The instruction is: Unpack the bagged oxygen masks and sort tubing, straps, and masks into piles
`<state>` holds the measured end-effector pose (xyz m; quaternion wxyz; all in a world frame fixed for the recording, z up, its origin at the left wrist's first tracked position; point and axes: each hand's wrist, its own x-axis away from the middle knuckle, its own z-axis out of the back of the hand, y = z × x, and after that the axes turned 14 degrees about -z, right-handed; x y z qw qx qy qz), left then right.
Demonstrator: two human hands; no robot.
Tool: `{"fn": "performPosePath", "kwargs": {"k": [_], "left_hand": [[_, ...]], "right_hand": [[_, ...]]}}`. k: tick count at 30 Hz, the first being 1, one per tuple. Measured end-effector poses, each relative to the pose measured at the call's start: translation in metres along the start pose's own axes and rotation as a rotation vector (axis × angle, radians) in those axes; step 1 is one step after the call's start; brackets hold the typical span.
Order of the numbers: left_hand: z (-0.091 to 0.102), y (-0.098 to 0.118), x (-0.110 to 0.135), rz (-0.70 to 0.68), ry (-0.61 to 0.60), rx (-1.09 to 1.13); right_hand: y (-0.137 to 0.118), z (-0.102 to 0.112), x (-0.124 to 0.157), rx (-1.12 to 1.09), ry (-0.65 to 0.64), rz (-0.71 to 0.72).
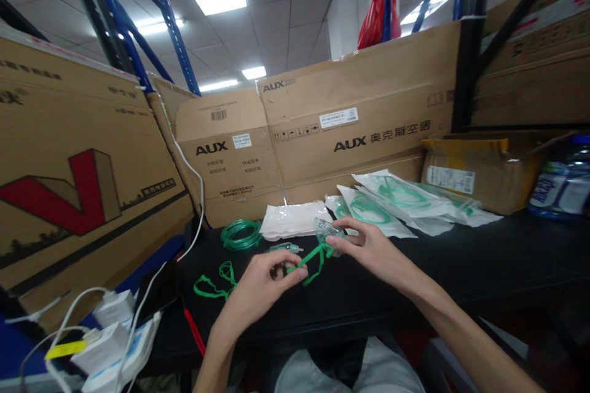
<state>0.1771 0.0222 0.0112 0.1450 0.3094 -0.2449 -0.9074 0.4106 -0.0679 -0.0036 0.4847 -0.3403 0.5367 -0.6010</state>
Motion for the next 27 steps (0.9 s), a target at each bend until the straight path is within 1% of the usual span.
{"fn": "performPosePath", "kwargs": {"k": [1, 2, 3, 4, 7, 9, 10, 11, 12, 13, 15, 16, 17, 18, 21, 22, 27], "left_hand": [[0.005, -0.002, 0.002, 0.010, -0.006, -0.024], [0.011, -0.005, 0.003, 0.018, 0.025, -0.054], [0.016, -0.008, 0.005, 0.023, 0.094, -0.092], [0.021, -0.011, 0.007, 0.031, 0.194, -0.135], [0.033, -0.015, 0.013, 0.053, 0.507, -0.222], [0.036, -0.013, 0.015, 0.041, 0.630, -0.222], [0.037, -0.011, 0.016, 0.025, 0.654, -0.210], [0.038, -0.009, 0.016, 0.003, 0.646, -0.191], [0.039, -0.007, 0.016, -0.018, 0.597, -0.164], [0.040, -0.005, 0.016, -0.036, 0.507, -0.128], [0.041, -0.001, 0.015, -0.060, 0.272, -0.045], [0.040, 0.001, 0.014, -0.069, 0.176, -0.014], [0.039, 0.003, 0.013, -0.077, 0.119, 0.003], [0.036, 0.006, 0.012, -0.084, 0.104, 0.006], [0.023, 0.015, 0.007, -0.105, 0.160, -0.022], [0.018, 0.017, 0.005, -0.110, 0.159, -0.024], [-0.004, 0.024, 0.000, -0.148, 0.067, 0.007]], "right_hand": [[-0.001, 0.003, 0.000, 0.004, 0.028, 0.011], [-0.003, 0.007, 0.000, 0.002, 0.052, 0.020], [-0.005, 0.012, 0.000, -0.002, 0.071, 0.026], [-0.007, 0.016, 0.001, -0.003, 0.079, 0.032], [-0.015, 0.025, 0.005, 0.009, 0.044, 0.035], [-0.018, 0.026, 0.008, 0.019, 0.017, 0.032], [-0.020, 0.025, 0.008, 0.015, 0.011, 0.031], [-0.020, 0.024, 0.009, 0.003, 0.008, 0.028], [-0.021, 0.022, 0.009, -0.014, 0.005, 0.025], [-0.021, 0.020, 0.009, -0.034, -0.001, 0.021], [-0.022, 0.016, 0.009, -0.068, -0.019, 0.015], [-0.022, 0.015, 0.010, -0.071, -0.025, 0.015], [-0.023, 0.013, 0.011, -0.063, -0.031, 0.014], [-0.023, 0.011, 0.013, -0.048, -0.044, 0.010], [-0.021, 0.003, 0.017, -0.013, -0.107, -0.010], [-0.020, 0.000, 0.017, -0.009, -0.129, -0.017], [-0.014, -0.010, 0.018, 0.012, -0.164, -0.001]]}}
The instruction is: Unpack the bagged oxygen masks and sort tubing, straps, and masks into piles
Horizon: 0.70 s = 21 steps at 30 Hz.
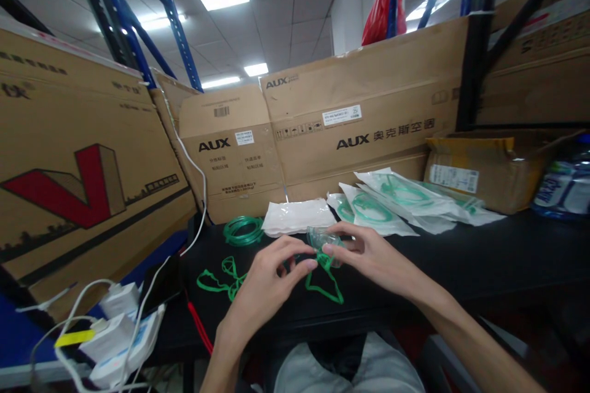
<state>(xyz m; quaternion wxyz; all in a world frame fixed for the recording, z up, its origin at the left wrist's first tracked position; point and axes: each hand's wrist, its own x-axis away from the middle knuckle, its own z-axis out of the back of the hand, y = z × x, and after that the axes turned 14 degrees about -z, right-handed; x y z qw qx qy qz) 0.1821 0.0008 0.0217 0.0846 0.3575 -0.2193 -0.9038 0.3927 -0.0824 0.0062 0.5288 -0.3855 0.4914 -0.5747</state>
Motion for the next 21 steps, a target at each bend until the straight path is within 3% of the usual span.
{"fn": "performPosePath", "kwargs": {"k": [8, 16, 21], "left_hand": [[-0.006, 0.004, -0.001, -0.018, -0.043, 0.025], [0.020, -0.004, 0.008, 0.032, -0.172, -0.153], [0.014, -0.001, 0.006, 0.026, -0.118, -0.088]], "right_hand": [[-0.004, 0.001, 0.005, 0.086, 0.018, 0.025], [-0.014, 0.010, 0.015, 0.206, 0.143, -0.003], [-0.016, 0.000, 0.013, 0.264, 0.133, -0.002]]}}
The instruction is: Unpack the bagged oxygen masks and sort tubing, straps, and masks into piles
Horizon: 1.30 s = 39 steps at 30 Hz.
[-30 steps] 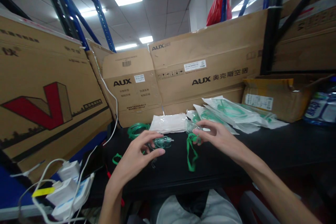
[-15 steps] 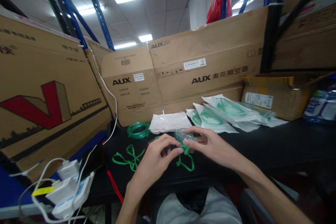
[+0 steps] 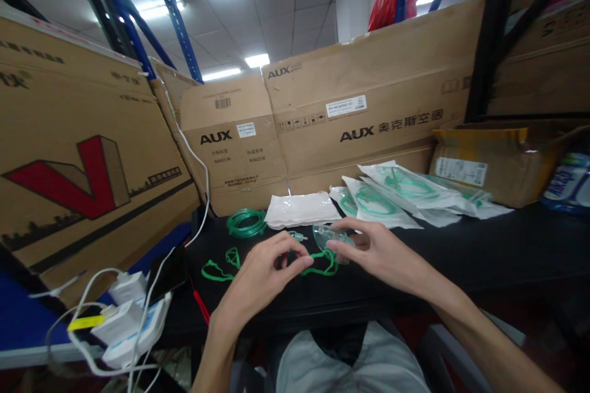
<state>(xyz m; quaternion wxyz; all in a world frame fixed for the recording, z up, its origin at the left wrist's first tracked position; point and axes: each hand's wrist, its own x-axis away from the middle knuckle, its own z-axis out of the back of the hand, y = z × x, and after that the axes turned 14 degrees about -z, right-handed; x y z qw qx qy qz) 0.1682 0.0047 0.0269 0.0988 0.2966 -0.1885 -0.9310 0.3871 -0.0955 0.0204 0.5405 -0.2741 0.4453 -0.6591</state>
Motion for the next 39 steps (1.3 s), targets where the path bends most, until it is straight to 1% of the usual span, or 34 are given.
{"fn": "performPosePath", "kwargs": {"k": [3, 7, 10, 13, 14, 16, 18, 20, 22, 26, 29, 33, 35, 39], "left_hand": [[-0.010, 0.007, -0.004, -0.030, 0.044, 0.046], [-0.017, 0.010, -0.005, -0.065, 0.023, 0.060], [-0.014, 0.004, -0.004, -0.033, -0.039, -0.023], [-0.009, -0.007, -0.003, 0.010, -0.078, -0.097], [-0.008, -0.011, -0.003, 0.017, -0.069, -0.097], [-0.009, -0.015, -0.004, 0.025, -0.009, -0.064], [-0.013, -0.015, -0.006, 0.060, 0.089, 0.012], [-0.021, -0.010, -0.009, 0.132, 0.184, 0.110], [-0.029, -0.005, -0.011, 0.190, 0.233, 0.206], [-0.041, 0.002, -0.014, 0.200, 0.250, 0.312], [-0.042, 0.003, -0.014, 0.205, 0.295, 0.306], [-0.040, 0.004, -0.014, 0.214, 0.357, 0.273], [-0.039, 0.005, -0.014, 0.204, 0.356, 0.248], [-0.038, 0.008, -0.013, 0.120, 0.308, 0.150]], "right_hand": [[-0.002, -0.004, 0.001, -0.003, -0.009, 0.012], [0.000, -0.001, 0.004, -0.014, -0.016, -0.008], [0.003, 0.006, 0.003, 0.028, -0.008, -0.017], [0.004, 0.015, 0.002, 0.051, 0.077, -0.046], [0.003, 0.018, 0.001, 0.045, 0.106, -0.057], [0.001, 0.023, 0.002, 0.020, 0.129, -0.068], [-0.001, 0.024, 0.003, -0.020, 0.076, -0.055], [-0.002, 0.022, 0.004, -0.067, -0.002, -0.036], [-0.002, 0.017, 0.005, -0.102, -0.052, -0.015], [-0.003, 0.007, 0.007, -0.117, -0.049, 0.014], [-0.008, 0.004, 0.009, -0.147, -0.067, 0.021], [-0.012, 0.005, 0.011, -0.225, -0.117, 0.023], [-0.013, 0.007, 0.012, -0.250, -0.137, 0.021], [-0.012, 0.009, 0.012, -0.257, -0.138, 0.048]]}}
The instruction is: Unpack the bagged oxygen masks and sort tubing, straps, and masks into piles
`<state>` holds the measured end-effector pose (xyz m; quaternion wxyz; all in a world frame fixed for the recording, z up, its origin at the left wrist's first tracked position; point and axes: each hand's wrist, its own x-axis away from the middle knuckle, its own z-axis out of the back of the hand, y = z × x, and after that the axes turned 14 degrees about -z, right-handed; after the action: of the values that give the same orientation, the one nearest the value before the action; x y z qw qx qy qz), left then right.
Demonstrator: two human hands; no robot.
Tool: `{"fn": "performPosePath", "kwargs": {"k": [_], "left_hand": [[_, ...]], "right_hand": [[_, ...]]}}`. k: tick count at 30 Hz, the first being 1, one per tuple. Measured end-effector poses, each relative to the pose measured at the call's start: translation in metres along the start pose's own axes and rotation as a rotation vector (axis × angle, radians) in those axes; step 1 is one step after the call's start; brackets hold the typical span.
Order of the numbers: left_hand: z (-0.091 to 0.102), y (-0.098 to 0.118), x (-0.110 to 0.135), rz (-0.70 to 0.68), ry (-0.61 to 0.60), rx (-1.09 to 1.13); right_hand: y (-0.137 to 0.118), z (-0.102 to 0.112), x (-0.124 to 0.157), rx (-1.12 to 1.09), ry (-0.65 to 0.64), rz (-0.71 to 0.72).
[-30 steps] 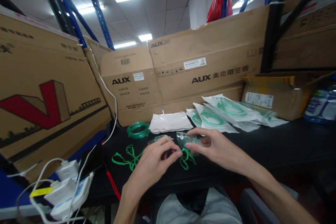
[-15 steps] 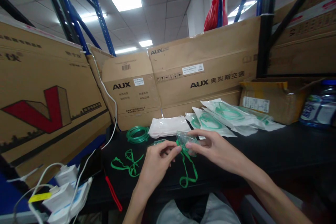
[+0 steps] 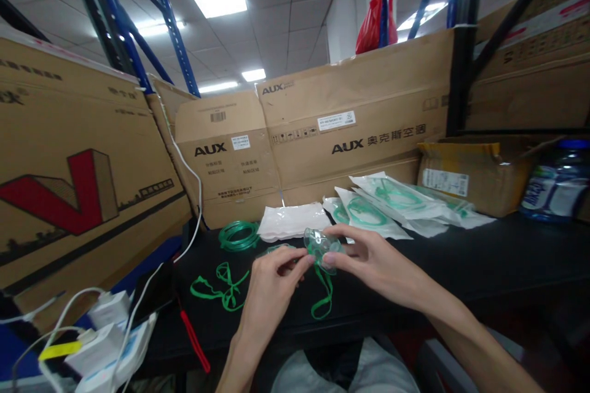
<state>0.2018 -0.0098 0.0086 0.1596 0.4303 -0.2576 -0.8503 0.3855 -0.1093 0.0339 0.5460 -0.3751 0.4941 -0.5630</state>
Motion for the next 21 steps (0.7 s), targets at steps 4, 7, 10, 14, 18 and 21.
{"fn": "performPosePath", "kwargs": {"k": [4, 7, 10, 14, 18, 21], "left_hand": [[0.002, 0.004, 0.000, -0.051, -0.031, -0.062], [0.005, 0.006, 0.000, -0.069, -0.078, -0.129], [0.008, 0.004, 0.000, -0.063, -0.096, -0.178], [0.011, 0.002, -0.001, -0.067, -0.118, -0.135], [0.011, 0.005, -0.001, -0.060, -0.096, -0.025], [0.008, 0.008, 0.000, -0.024, -0.040, 0.059]], "right_hand": [[0.001, 0.003, 0.001, 0.032, -0.008, 0.035], [0.002, 0.011, 0.002, 0.091, 0.072, 0.011], [0.000, 0.025, 0.005, 0.101, 0.143, -0.036], [-0.005, 0.033, 0.009, 0.124, 0.115, -0.046], [-0.006, 0.025, 0.011, 0.221, 0.090, 0.012], [-0.005, 0.017, 0.011, 0.242, 0.073, 0.024]]}}
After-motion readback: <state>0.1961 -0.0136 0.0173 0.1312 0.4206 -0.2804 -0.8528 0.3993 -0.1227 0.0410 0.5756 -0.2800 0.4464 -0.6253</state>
